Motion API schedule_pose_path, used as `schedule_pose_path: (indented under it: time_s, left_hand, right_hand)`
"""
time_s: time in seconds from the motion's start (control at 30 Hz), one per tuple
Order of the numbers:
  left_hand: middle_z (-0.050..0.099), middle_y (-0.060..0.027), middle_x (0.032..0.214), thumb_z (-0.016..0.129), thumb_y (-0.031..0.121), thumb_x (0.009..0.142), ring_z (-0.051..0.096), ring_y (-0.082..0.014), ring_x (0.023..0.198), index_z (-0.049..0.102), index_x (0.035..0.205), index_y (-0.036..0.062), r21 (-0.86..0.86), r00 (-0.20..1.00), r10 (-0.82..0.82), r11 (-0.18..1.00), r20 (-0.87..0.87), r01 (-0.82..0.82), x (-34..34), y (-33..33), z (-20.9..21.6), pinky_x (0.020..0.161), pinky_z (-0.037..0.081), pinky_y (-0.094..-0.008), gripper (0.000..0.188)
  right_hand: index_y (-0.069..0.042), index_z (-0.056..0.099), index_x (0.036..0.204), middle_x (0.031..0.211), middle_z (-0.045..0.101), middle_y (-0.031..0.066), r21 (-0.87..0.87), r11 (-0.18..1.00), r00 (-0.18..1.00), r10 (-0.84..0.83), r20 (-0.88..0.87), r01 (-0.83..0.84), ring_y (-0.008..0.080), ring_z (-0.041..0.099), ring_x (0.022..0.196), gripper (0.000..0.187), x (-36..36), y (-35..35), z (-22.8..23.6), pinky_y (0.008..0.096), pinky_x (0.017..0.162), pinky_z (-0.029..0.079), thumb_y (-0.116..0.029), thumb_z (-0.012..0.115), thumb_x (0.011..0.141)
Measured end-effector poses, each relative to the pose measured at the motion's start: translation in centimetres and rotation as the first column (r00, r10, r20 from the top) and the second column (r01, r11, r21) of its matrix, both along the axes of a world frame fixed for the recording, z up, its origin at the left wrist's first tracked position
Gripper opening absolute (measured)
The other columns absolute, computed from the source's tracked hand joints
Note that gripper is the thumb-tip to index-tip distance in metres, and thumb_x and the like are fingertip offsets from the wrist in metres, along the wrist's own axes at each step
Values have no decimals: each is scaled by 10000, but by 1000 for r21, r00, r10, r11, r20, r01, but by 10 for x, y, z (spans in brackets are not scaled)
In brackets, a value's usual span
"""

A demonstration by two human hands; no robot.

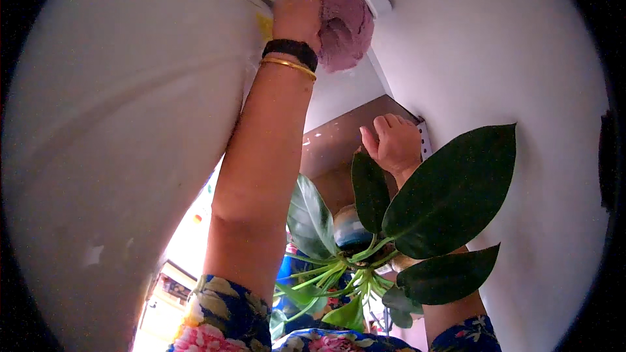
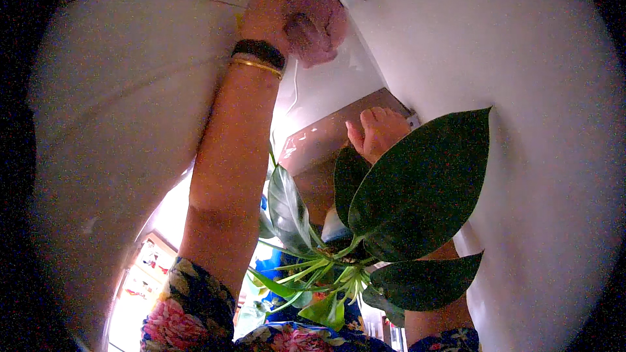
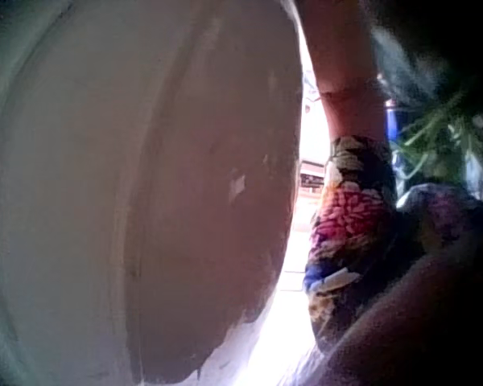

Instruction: The person wipes the exterior of a floor-standing air conditioning unit with a cloth, adjusts the power plug and nearby plant, uses a remote to operate the unit, and then wipes the internal vent area as it opens.

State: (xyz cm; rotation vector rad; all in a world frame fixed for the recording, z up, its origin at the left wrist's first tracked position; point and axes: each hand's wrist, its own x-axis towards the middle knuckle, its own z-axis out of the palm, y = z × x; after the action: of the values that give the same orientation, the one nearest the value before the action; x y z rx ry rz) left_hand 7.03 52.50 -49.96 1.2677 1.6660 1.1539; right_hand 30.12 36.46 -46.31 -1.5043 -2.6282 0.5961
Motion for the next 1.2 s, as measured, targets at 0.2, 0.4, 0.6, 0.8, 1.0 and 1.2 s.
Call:
schedule_pose_path:
  time_s: [0.2, 0.4, 0.6, 0.8, 1.0, 1.2]
  left_hand:
    - [689, -168, 994, 586, 273, 808, 639, -379, 918, 735, 978, 111, -232, 943, -133, 971, -304, 62, -16, 20, 10, 834, 508, -424, 277]
    - [689, -134, 1071, 561, 176, 857, 647, -316, 1006, 706, 1038, 92, -282, 948, -265, 936, -176, 209, -19, 24, 5, 911, 501, -398, 247]
    - [695, -95, 855, 693, 149, 827, 651, -192, 788, 707, 984, -33, 231, 901, -210, 965, 380, 127, -21, 9, -41, 705, 520, -314, 241]
    - [695, -93, 898, 703, 165, 834, 645, -171, 799, 702, 1002, -40, 7, 772, -31, 999, 634, 34, -5, 1, -20, 719, 519, -288, 265]
    - [694, -77, 906, 693, 193, 845, 638, -156, 813, 710, 1018, -8, -165, 811, 62, 985, 582, 44, -11, -2, -9, 734, 513, -286, 266]
    - [696, -63, 912, 669, 222, 862, 623, -148, 795, 708, 1038, -14, -121, 884, 52, 993, 465, 5, 2, -9, 27, 743, 502, -284, 297]
  right_hand:
    - [-75, 546, 742, 711, 567, 96, -54, 998, 999, -13, 44, 16, 320, 592, 692, 284, 1, 0, 3, 444, 607, 485, -320, 656, 837]
    - [-77, 544, 740, 703, 560, 98, -74, 996, 998, -42, 37, 45, 323, 589, 689, 288, 3, 1, 3, 447, 605, 482, -324, 655, 836]
    - [-80, 547, 739, 706, 567, 89, -32, 999, 999, -26, -46, 25, 306, 594, 697, 273, -4, 1, 1, 431, 610, 478, -308, 661, 836]
    - [-81, 544, 748, 713, 565, 85, -22, 1000, 1000, -10, 0, 10, 301, 593, 699, 266, 4, -1, 1, 428, 626, 479, -300, 657, 846]
    - [-83, 536, 745, 722, 560, 87, -31, 1000, 1000, -5, 0, 5, 300, 583, 699, 274, 3, -2, -1, 430, 623, 471, -306, 647, 859]
    - [-86, 534, 738, 713, 553, 88, -17, 1000, 1000, 0, 18, 1, 301, 577, 694, 278, 6, 0, 2, 428, 626, 467, -308, 638, 867]
